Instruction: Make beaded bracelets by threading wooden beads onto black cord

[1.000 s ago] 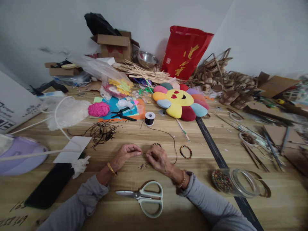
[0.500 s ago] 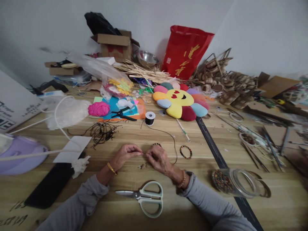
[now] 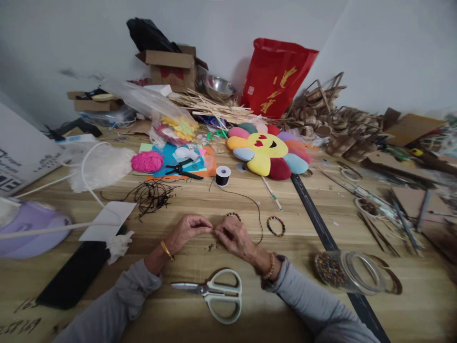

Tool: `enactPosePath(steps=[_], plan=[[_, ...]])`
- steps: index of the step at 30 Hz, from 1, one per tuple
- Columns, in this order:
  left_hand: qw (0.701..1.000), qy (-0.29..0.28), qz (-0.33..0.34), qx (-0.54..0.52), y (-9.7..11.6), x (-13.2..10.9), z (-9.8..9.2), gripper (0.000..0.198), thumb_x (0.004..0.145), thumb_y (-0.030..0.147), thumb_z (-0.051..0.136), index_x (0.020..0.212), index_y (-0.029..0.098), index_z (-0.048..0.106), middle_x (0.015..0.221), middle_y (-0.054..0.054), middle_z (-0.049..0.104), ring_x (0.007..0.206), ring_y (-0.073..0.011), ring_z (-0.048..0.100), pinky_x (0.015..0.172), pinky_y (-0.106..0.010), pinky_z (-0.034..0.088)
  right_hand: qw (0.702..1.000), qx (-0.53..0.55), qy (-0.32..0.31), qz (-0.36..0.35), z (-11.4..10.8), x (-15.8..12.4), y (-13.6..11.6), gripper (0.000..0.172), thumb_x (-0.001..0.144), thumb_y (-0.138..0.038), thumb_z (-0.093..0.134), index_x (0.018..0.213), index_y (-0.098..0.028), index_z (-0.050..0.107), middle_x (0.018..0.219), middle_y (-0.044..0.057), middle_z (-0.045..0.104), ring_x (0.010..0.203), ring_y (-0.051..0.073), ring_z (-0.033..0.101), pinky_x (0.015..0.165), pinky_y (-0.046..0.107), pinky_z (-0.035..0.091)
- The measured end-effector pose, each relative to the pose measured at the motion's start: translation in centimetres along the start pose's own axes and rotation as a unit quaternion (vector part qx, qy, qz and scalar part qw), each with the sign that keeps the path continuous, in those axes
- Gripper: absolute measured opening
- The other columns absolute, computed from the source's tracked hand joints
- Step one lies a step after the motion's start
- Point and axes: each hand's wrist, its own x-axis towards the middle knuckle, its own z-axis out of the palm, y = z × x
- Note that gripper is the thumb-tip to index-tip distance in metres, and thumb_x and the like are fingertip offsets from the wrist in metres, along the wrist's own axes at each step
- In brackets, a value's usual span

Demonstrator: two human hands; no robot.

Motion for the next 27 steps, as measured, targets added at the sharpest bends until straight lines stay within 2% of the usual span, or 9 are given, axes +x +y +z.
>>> enactPosePath(steps=[10, 18, 24, 27], plan=[[1.000, 0.004, 0.010, -0.011, -0.6, 0.2, 0.1, 0.022, 0.064, 0.031, 0.075, 0.067, 0.012, 0.065, 0.064, -0.002, 0.067, 0.062, -0.0139, 0.058, 0.063, -0.025, 0.044, 1.000, 0.022, -0.011, 0.000, 0.2, -0.2, 0.1, 0.008, 0.091, -0.025, 0.052, 0.089, -0.018, 0.056, 0.075, 0.004, 0.059, 0.068, 0.016, 0.052, 0.064, 0.029, 0.042], [0.999, -0.026, 0.030, 0.026, 0.1, -0.1, 0.2, 0.019, 0.069, 0.030, 0.070, 0.068, 0.012, 0.066, 0.070, -0.003, 0.067, 0.070, -0.0159, 0.058, 0.070, -0.027, 0.043, 0.999, 0.031, -0.033, -0.007, -0.1, 0.2, -0.3, 0.007, 0.090, -0.024, 0.053, 0.087, -0.019, 0.055, 0.080, 0.005, 0.060, 0.075, 0.016, 0.054, 0.068, 0.029, 0.043], [1.000, -0.016, 0.012, 0.005, 0.2, 0.0, 0.1, 0.017, 0.070, 0.029, 0.067, 0.069, 0.013, 0.064, 0.068, 0.000, 0.063, 0.068, -0.0144, 0.055, 0.069, -0.026, 0.042, 1.000, -0.013, 0.000, 0.006, -0.1, 0.2, -0.4, 0.001, 0.083, -0.019, 0.050, 0.083, -0.019, 0.050, 0.074, 0.004, 0.053, 0.068, 0.017, 0.049, 0.063, 0.029, 0.041], [1.000, -0.007, 0.008, -0.003, 0.4, 0.0, 0.1, 0.016, 0.070, 0.029, 0.067, 0.069, 0.013, 0.063, 0.068, 0.000, 0.062, 0.068, -0.0141, 0.054, 0.068, -0.025, 0.042, 1.000, -0.016, 0.002, 0.008, -0.1, 0.1, -0.4, 0.011, 0.079, -0.020, 0.050, 0.089, -0.018, 0.050, 0.081, 0.006, 0.055, 0.075, 0.019, 0.051, 0.069, 0.032, 0.042]])
